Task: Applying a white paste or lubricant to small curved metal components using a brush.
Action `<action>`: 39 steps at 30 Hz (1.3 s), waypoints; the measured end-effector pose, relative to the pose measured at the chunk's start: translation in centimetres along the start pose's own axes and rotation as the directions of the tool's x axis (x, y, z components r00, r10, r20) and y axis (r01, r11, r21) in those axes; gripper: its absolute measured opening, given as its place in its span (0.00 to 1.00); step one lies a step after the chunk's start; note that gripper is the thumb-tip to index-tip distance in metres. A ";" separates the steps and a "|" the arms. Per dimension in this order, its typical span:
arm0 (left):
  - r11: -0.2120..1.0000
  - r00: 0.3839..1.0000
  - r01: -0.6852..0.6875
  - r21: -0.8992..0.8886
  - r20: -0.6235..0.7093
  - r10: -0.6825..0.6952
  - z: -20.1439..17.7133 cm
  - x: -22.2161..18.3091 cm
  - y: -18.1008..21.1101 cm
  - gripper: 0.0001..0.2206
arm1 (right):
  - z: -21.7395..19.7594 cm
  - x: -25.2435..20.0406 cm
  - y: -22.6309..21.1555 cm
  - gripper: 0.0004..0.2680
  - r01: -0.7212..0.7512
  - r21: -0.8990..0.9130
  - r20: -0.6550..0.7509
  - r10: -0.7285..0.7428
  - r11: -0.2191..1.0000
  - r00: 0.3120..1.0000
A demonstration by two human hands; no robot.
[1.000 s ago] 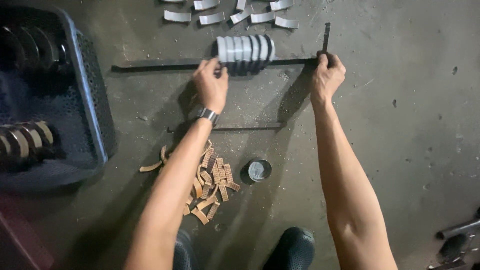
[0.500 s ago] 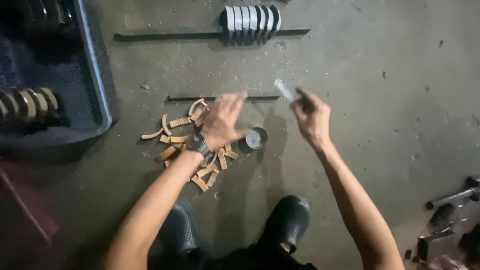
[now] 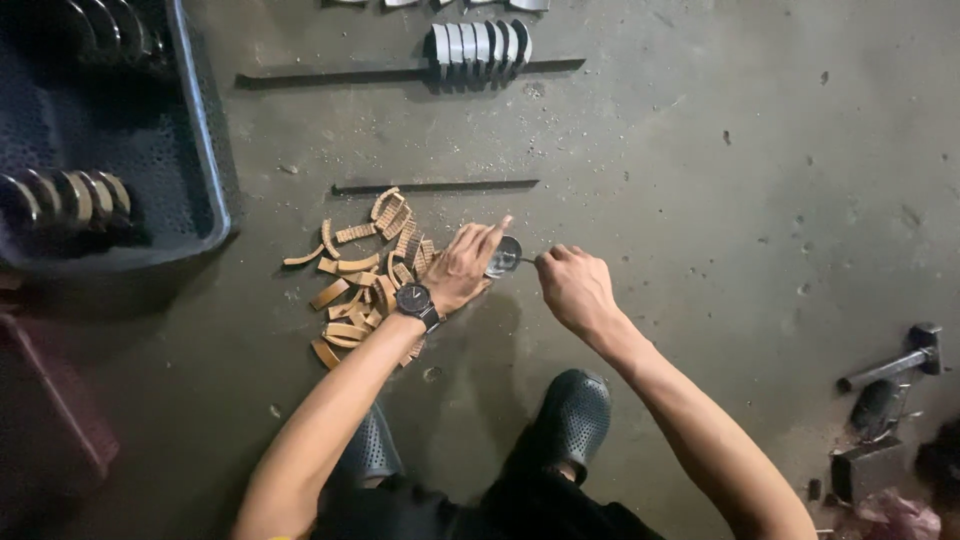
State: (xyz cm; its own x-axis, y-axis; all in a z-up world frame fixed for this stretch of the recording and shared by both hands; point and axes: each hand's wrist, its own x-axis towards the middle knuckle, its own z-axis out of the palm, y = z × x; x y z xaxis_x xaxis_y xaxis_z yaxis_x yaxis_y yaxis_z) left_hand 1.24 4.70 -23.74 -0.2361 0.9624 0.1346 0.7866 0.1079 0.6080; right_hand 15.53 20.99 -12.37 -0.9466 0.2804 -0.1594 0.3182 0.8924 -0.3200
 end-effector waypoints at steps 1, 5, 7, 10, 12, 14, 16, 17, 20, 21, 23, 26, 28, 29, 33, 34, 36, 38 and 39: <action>0.999 0.999 -0.028 0.019 -0.030 0.029 -1.1 0.2 0.5 0.54 | 0.0 0.3 -0.2 0.05 0.039 -0.054 0.002 -0.039 0.998 0.999; 0.991 0.981 -0.116 0.074 -0.150 0.126 -2.3 -0.2 0.2 0.53 | 1.0 1.0 -0.3 0.06 0.117 -0.071 0.110 -0.109 0.991 0.988; 0.991 0.979 -0.117 0.062 -0.160 0.126 -3.0 -0.7 0.7 0.53 | 1.5 0.8 0.7 0.07 0.115 0.037 0.140 -0.120 0.993 0.983; 0.995 0.978 -0.099 0.008 -0.184 0.098 -1.7 -1.2 0.1 0.52 | 0.8 0.8 0.7 0.07 -0.050 0.304 0.236 -0.024 0.951 0.972; 0.996 0.978 -0.078 -0.040 -0.195 0.069 -0.1 -1.2 -0.3 0.51 | 1.8 -0.1 1.4 0.07 -0.217 0.440 0.320 0.073 0.872 0.944; 0.959 0.973 0.186 -0.215 -0.092 -0.210 1.1 -0.9 -0.9 0.50 | 4.6 -1.2 3.1 0.09 -0.594 0.684 0.540 0.254 0.423 0.803; 0.919 0.950 0.274 -0.283 -0.065 -0.304 2.7 -0.7 -2.1 0.52 | 5.9 -2.1 3.2 0.09 -0.583 0.739 0.505 0.295 0.337 0.811; 0.867 0.919 0.358 -0.345 -0.030 -0.392 3.6 -0.6 -2.8 0.55 | 6.5 -2.5 3.3 0.10 -0.560 0.790 0.472 0.337 0.249 0.815; 0.885 0.913 0.335 -0.323 -0.122 -0.390 2.1 -0.3 -2.8 0.58 | 5.2 -1.2 0.4 0.09 -0.480 0.762 0.306 0.412 0.435 0.859; 0.884 0.910 0.337 -0.323 -0.130 -0.395 1.8 -0.2 -2.8 0.58 | 4.7 -0.7 -0.1 0.09 -0.475 0.761 0.305 0.404 0.441 0.863; 0.907 0.918 0.338 -0.252 -0.124 -0.377 0.9 -0.1 -3.1 0.56 | 3.7 0.6 -1.5 0.09 -0.426 0.742 0.194 0.443 0.517 0.875; 0.918 0.921 0.264 -0.295 -0.205 -0.331 -0.2 -0.5 -3.1 0.53 | 1.5 2.1 -3.8 0.09 -0.419 0.713 0.172 0.438 0.563 0.882; 0.915 0.900 0.256 -0.313 -0.268 -0.344 -3.0 -2.2 -3.1 0.47 | 0.1 3.2 -5.2 0.09 -0.423 0.701 0.186 0.426 0.574 0.886; 0.914 0.889 0.229 -0.334 -0.311 -0.336 -4.6 -3.2 -3.3 0.40 | -0.5 4.0 -5.9 0.08 -0.443 0.689 0.197 0.441 0.574 0.876; 0.921 0.818 0.232 -0.314 -0.449 -0.359 -18.6 -7.7 -5.1 0.22 | -2.7 8.3 -10.9 0.04 -0.274 0.794 0.134 0.284 0.542 0.950; 0.950 0.760 0.203 -0.238 -0.573 -0.306 -22.0 -8.8 -6.2 0.13 | -3.8 9.7 -13.0 0.04 -0.252 0.779 0.112 0.268 0.575 0.957; 0.969 0.683 0.193 -0.156 -0.687 -0.247 -28.1 -10.8 -9.7 0.06 | -5.3 12.1 -17.1 0.03 -0.227 0.758 0.096 0.240 0.612 0.966; 0.919 0.535 0.384 -0.087 -0.790 -0.298 -33.5 -12.5 -14.7 0.06 | -6.1 14.2 -21.0 0.05 -0.155 0.702 0.059 0.160 0.695 0.985; 0.916 0.533 0.390 -0.090 -0.790 -0.305 -34.5 -13.1 -19.0 0.06 | -5.5 15.1 -22.0 0.05 -0.158 0.701 0.066 0.157 0.695 0.985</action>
State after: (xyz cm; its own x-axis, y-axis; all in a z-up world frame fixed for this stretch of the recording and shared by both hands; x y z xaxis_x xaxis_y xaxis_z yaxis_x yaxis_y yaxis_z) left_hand -30.29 -18.59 -10.06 -0.8159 0.2827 0.5044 0.5771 0.4521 0.6801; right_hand -6.02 7.55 -2.64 -0.8795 0.3928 -0.2689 0.4072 0.3282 -0.8523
